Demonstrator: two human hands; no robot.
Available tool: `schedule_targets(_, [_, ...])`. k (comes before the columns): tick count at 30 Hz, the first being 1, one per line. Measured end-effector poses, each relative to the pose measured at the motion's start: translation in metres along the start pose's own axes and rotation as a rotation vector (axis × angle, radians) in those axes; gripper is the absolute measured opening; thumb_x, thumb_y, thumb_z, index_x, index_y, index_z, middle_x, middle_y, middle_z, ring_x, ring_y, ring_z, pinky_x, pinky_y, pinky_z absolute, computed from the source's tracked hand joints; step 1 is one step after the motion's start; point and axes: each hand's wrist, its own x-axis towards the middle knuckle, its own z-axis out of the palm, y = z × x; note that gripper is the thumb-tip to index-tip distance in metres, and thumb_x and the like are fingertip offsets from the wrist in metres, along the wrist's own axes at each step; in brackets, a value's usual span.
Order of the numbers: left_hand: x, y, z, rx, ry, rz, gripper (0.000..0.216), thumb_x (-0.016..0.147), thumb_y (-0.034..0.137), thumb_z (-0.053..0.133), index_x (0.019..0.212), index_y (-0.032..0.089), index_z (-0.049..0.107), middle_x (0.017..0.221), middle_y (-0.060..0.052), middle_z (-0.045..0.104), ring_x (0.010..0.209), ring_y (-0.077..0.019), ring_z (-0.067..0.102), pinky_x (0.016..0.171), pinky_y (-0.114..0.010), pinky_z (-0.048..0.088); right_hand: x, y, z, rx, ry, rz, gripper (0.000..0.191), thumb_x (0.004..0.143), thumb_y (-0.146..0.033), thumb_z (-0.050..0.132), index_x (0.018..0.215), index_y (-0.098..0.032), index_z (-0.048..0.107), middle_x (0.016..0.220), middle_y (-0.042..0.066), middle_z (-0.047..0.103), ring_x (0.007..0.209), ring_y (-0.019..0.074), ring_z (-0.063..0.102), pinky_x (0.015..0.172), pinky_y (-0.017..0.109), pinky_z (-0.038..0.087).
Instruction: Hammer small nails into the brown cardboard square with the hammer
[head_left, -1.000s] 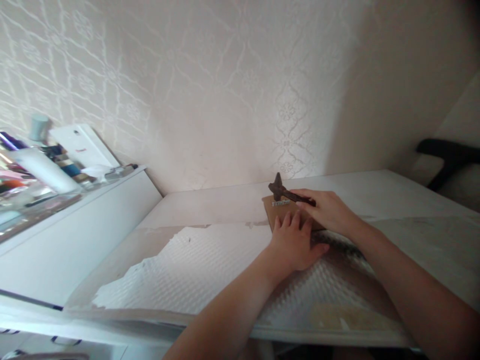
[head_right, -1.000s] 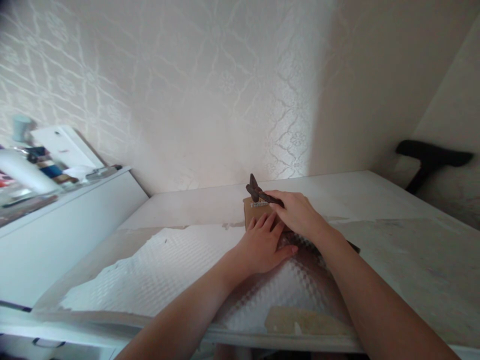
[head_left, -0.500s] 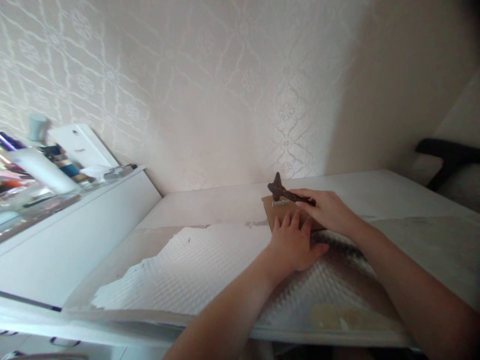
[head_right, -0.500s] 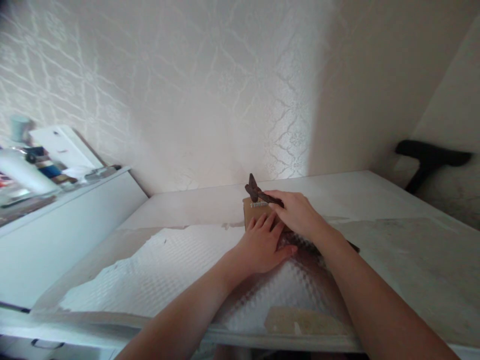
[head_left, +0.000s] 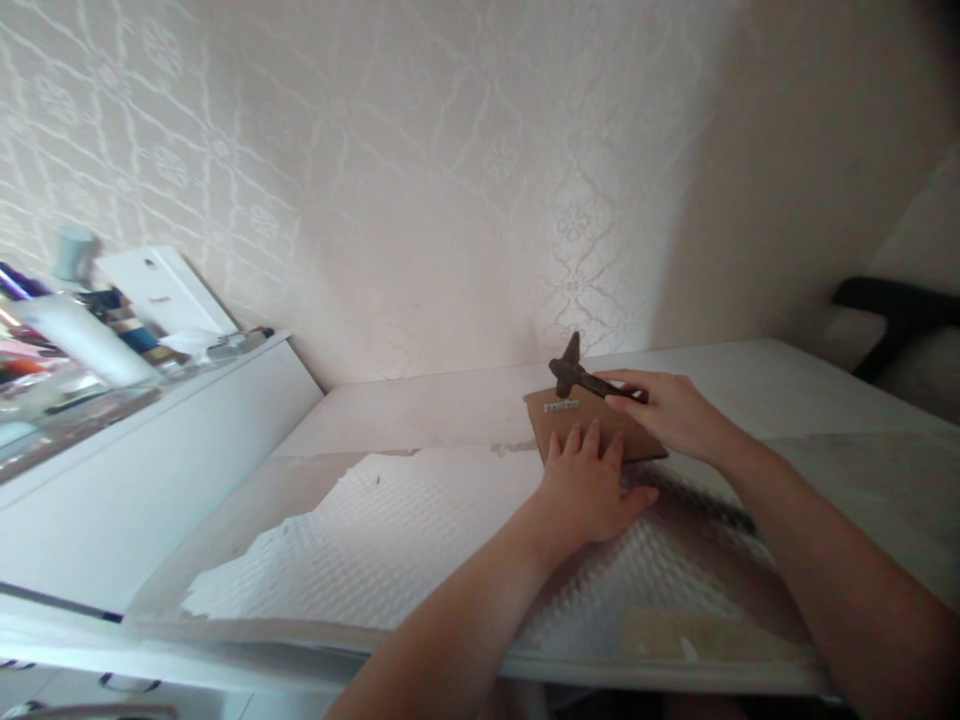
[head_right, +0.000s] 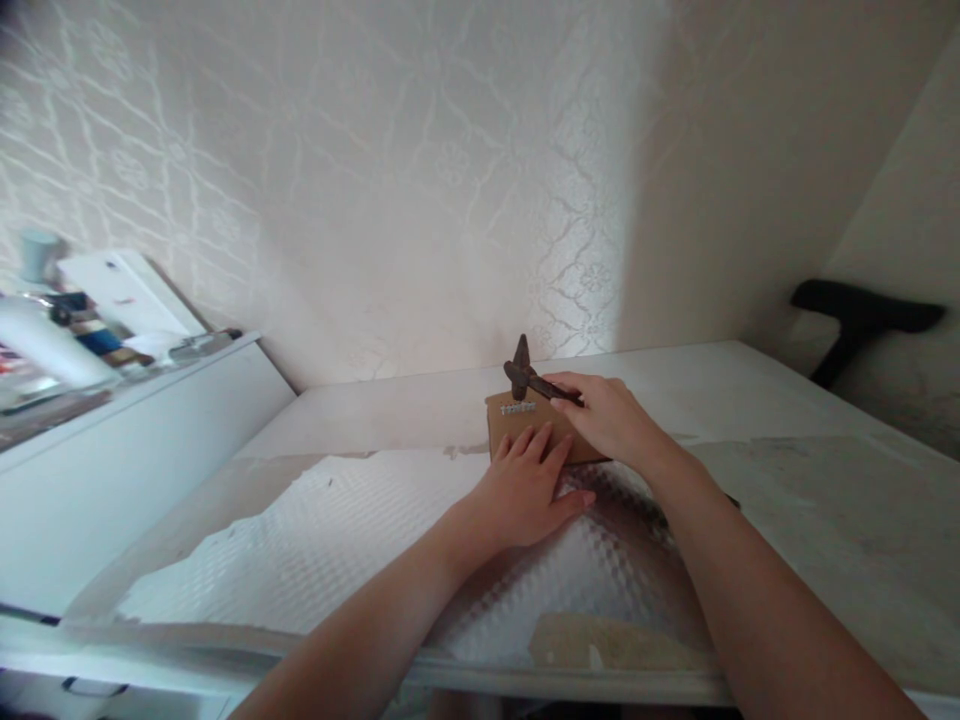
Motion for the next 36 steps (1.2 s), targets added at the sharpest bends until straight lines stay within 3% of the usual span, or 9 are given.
schedule_targets(18, [-0.0002, 0.0002, -0.0018, 0.011, -0.008, -0.002, 0.069, 0.087, 0.06, 0.027, 0.136, 0.012, 0.031, 0.142, -0.018, 0.029, 0.13, -0.0344, 0.025, 0.103, -0.054, 0.023, 0.0005, 0.0004, -0.0036, 0.008, -0.014, 0.024, 0.033, 0.079, -0.022, 0.05, 0.109, -0.027, 0.064, 0.101, -0.001, 0.067, 0.082, 0.0203, 0.063, 0.078, 0.033, 0.049])
schedule_targets(36, [-0.0007, -0.0002, -0.0012, 0.028, -0.006, -0.001, 0.068, 0.087, 0.06, 0.025, 0.135, 0.013, 0.031, 0.142, -0.017, 0.029, 0.129, -0.0336, 0.026, 0.102, -0.052, 0.024, -0.0017, -0.002, -0.0027, -0.01, -0.027, -0.026, 0.033, 0.081, -0.022, 0.049, 0.109, -0.027, 0.064, 0.107, 0.0, 0.065, 0.092, 0.0218, 0.062, 0.083, 0.035, 0.048])
